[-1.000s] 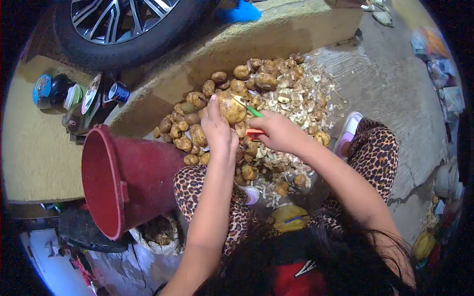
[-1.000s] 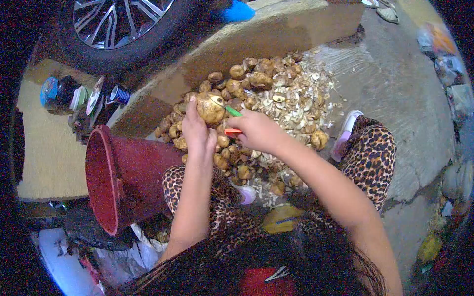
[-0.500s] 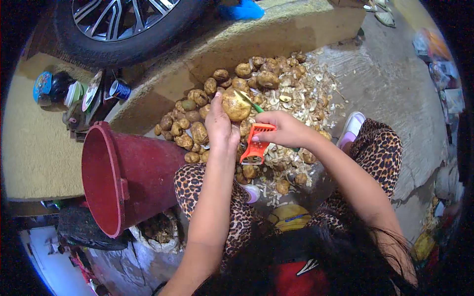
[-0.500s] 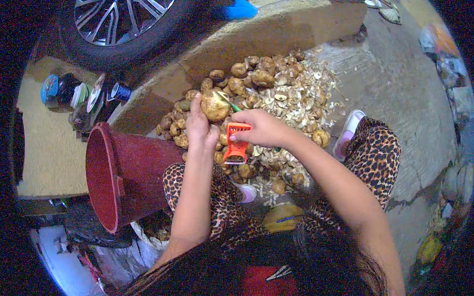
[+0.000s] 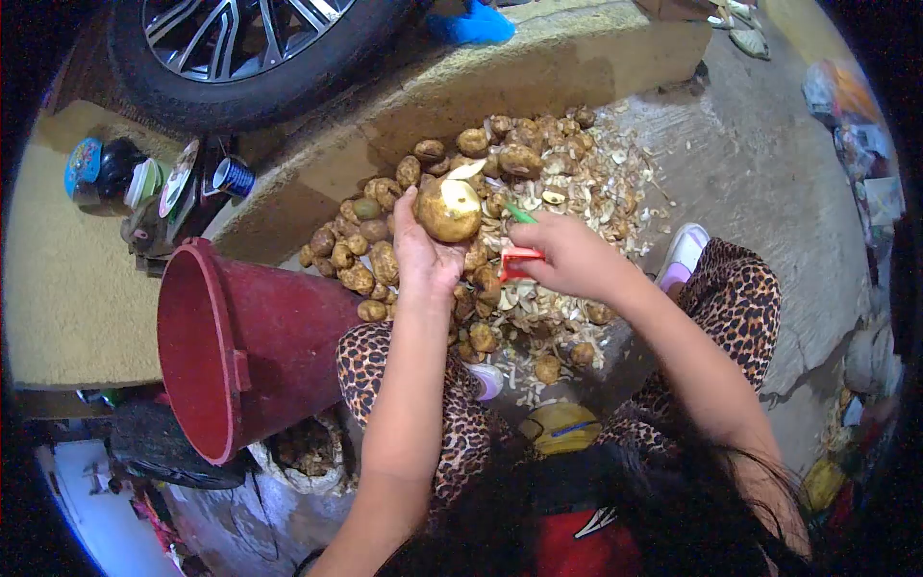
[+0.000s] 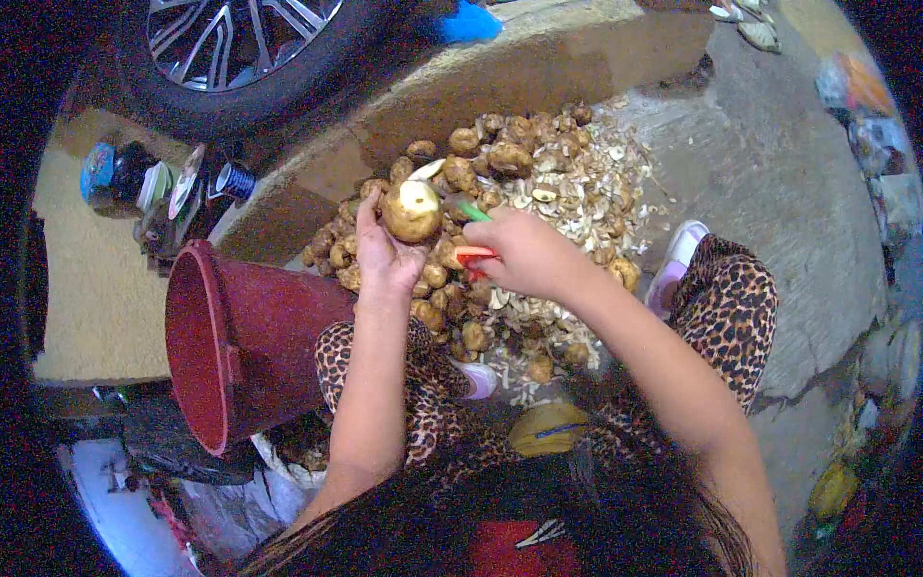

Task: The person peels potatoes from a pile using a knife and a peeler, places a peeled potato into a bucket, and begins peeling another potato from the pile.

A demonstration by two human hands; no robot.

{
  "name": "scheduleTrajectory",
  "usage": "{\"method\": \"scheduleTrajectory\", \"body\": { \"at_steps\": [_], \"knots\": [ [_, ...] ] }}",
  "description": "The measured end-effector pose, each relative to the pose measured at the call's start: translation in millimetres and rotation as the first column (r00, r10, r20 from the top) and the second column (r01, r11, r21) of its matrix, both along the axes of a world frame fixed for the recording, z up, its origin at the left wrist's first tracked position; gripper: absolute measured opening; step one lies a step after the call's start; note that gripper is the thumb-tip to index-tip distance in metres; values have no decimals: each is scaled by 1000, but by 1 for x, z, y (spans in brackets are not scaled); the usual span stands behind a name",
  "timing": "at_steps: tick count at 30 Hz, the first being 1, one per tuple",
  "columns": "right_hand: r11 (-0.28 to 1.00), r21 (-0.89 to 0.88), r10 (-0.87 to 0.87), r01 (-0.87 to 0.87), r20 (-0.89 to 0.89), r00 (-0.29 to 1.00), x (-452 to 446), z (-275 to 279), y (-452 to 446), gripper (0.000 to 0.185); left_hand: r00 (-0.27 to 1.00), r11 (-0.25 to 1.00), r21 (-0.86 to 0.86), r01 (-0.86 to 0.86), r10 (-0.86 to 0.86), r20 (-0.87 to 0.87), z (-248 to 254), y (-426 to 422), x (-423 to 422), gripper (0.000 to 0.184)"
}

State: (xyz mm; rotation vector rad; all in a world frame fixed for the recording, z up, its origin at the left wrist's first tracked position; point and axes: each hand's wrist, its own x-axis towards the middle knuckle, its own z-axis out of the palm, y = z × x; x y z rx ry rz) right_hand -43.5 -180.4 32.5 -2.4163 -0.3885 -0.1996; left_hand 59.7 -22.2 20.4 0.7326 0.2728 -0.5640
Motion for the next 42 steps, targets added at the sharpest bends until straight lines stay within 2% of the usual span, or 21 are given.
{"method": "scheduleTrajectory", "body": {
  "at_steps": [3,7,10,13,19,22,28,31,34,37,39,41,42],
  "knots": [
    [972,-186,-158,142,-72,985,-13,7,20,10,997,995,65,-73,75,-23,0,-7,-7,46],
    [948,-290,-167,129,-111,980,-15,3,32,10,989,987,65,-148,147,25,-4,-10,-8,45],
    [947,-310,-107,84,-56,993,-14,1,31,18,986,986,40,-160,158,52,-2,-10,-10,42],
    [950,-305,-101,72,-79,992,-14,4,33,18,979,973,107,-202,202,14,5,-11,-12,40],
    [958,-279,-91,64,-84,992,-11,0,33,15,976,970,108,-218,216,26,5,-11,-12,35],
    [971,-231,-82,59,-93,992,-4,-9,32,16,964,965,74,-250,242,108,-4,-12,-9,31],
    [994,-53,-102,97,-105,989,2,-11,30,10,869,885,198,-421,331,369,-6,-21,-12,21],
    [985,-121,-141,122,-157,977,4,-7,30,10,899,899,193,-392,330,289,-6,-19,-8,22],
    [990,16,-138,139,-77,988,5,-13,34,11,949,944,119,-306,293,116,-3,-19,-5,24],
    [962,271,31,25,-201,979,10,-10,28,14,970,968,82,-236,229,81,-9,-15,1,27],
    [875,479,92,65,-296,951,12,-14,27,11,982,979,83,-185,180,57,-8,-12,0,29],
    [713,697,201,79,-311,929,14,-25,25,12,990,989,63,-137,135,41,-9,-12,2,30],
    [734,674,173,89,-312,934,14,-23,25,11,993,992,44,-116,115,37,-11,-12,3,31]
  ]
}}
